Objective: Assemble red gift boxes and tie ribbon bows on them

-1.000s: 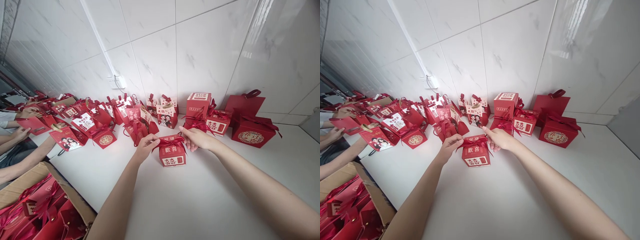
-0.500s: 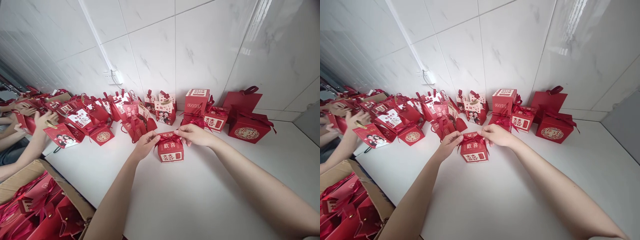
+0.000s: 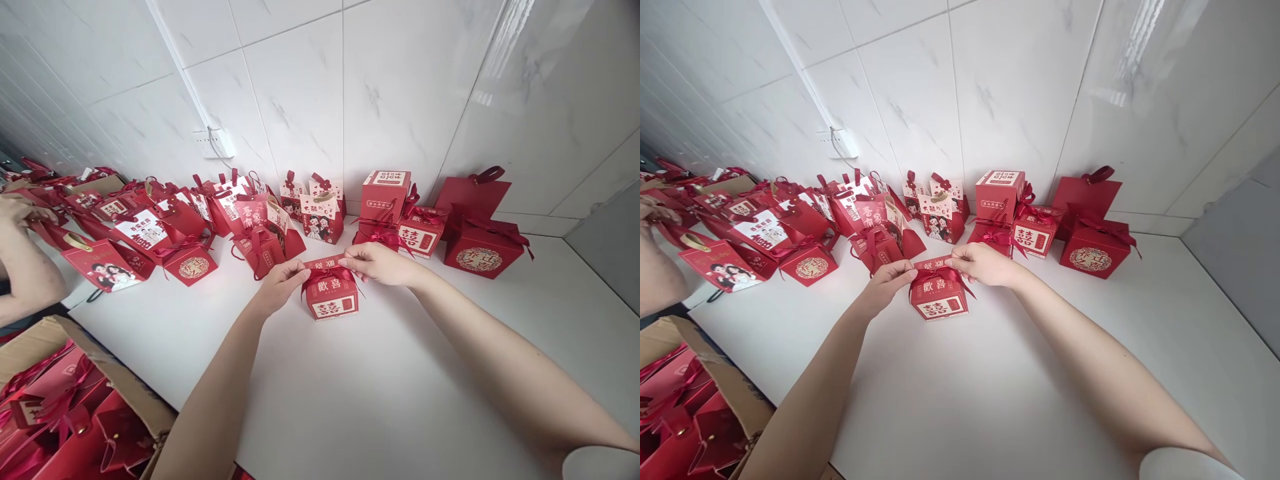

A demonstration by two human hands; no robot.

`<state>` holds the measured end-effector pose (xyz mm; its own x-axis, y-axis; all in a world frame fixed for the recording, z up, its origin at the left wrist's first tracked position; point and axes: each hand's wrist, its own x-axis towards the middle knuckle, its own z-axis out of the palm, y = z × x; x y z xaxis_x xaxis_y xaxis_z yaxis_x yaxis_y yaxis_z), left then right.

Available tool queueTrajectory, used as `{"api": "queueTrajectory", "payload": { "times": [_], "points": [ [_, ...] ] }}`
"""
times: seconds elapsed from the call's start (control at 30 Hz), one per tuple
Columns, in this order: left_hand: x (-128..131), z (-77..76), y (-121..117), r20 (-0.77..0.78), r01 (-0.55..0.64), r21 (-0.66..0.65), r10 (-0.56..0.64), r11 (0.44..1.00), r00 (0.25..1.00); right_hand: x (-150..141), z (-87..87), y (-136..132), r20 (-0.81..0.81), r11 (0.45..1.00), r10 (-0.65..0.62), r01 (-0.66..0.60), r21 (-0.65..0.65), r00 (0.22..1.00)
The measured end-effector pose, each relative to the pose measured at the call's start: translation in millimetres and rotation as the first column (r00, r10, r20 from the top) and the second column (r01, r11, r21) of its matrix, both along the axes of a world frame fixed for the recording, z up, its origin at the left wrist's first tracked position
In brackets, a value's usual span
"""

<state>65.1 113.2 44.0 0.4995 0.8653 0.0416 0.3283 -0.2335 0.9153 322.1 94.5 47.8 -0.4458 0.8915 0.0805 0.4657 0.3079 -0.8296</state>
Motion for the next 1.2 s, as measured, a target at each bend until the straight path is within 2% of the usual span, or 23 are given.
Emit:
{"api": "queueTrajectory", "payload": {
  "times": [0.17,0.33,0.37,0.43,0.5,0.53,0.6,0.63,0.7,0.77,0.83,0.9,1.2],
  "points": [
    [7,-3.0,-5,-0.032,-0.061,-0.029,0.06,0.998,0.998,-2,2.4,-2,0.149,0.995,-0.059,0.045,0.092,0.987],
    [7,-5.1,-3,0.005,-0.105,-0.044,0.105,0.993,0.994,2,8.2,-5,0.204,0.999,-0.038,0.043,-0.018,0.978],
    [6,-4.8,-2,0.01,-0.104,-0.049,0.104,0.993,0.995,4,11.2,-7,0.237,0.998,-0.06,0.062,-0.003,0.97],
    [2,-3.5,-2,-0.028,-0.108,-0.058,0.107,0.992,0.994,9,17.9,-11,0.284,0.979,-0.181,0.144,0.145,0.942],
    [0,-1.5,-3,-0.094,-0.117,-0.057,0.111,0.992,0.989,9,22.8,-14,0.238,0.913,-0.292,0.196,0.358,0.926],
    [-1,-0.3,-4,-0.117,-0.107,-0.058,0.1,0.993,0.988,7,23.4,-16,0.185,0.877,-0.293,0.187,0.442,0.938],
    [-3,2.5,-6,-0.141,-0.057,-0.081,0.045,0.995,0.989,-1,20.4,-17,0.084,0.839,-0.196,0.123,0.53,0.977],
    [-3,4.0,-7,-0.146,-0.027,-0.097,0.013,0.995,0.989,-6,16.9,-17,0.042,0.841,-0.127,0.085,0.534,0.991],
    [-5,6.7,-7,-0.145,0.037,-0.124,-0.055,0.992,0.988,-15,8.0,-16,-0.02,0.881,-0.039,0.044,0.471,0.999],
    [-6,8.7,-7,-0.121,0.084,-0.136,-0.1,0.987,0.988,-21,-0.3,-14,-0.056,0.925,-0.035,0.054,0.376,0.998],
    [-8,9.5,-6,-0.096,0.114,-0.145,-0.128,0.983,0.987,-24,-5.7,-13,-0.07,0.941,-0.069,0.088,0.328,0.995],
    [-9,8.9,-5,-0.087,0.128,-0.139,-0.141,0.982,0.986,-24,-8.2,-12,-0.059,0.934,-0.098,0.112,0.34,0.993],
    [-11,5.3,0,-0.076,0.177,-0.109,-0.185,0.978,0.98,-26,-14.7,-11,0.101,0.881,-0.141,0.078,0.467,0.985]
  ]
}}
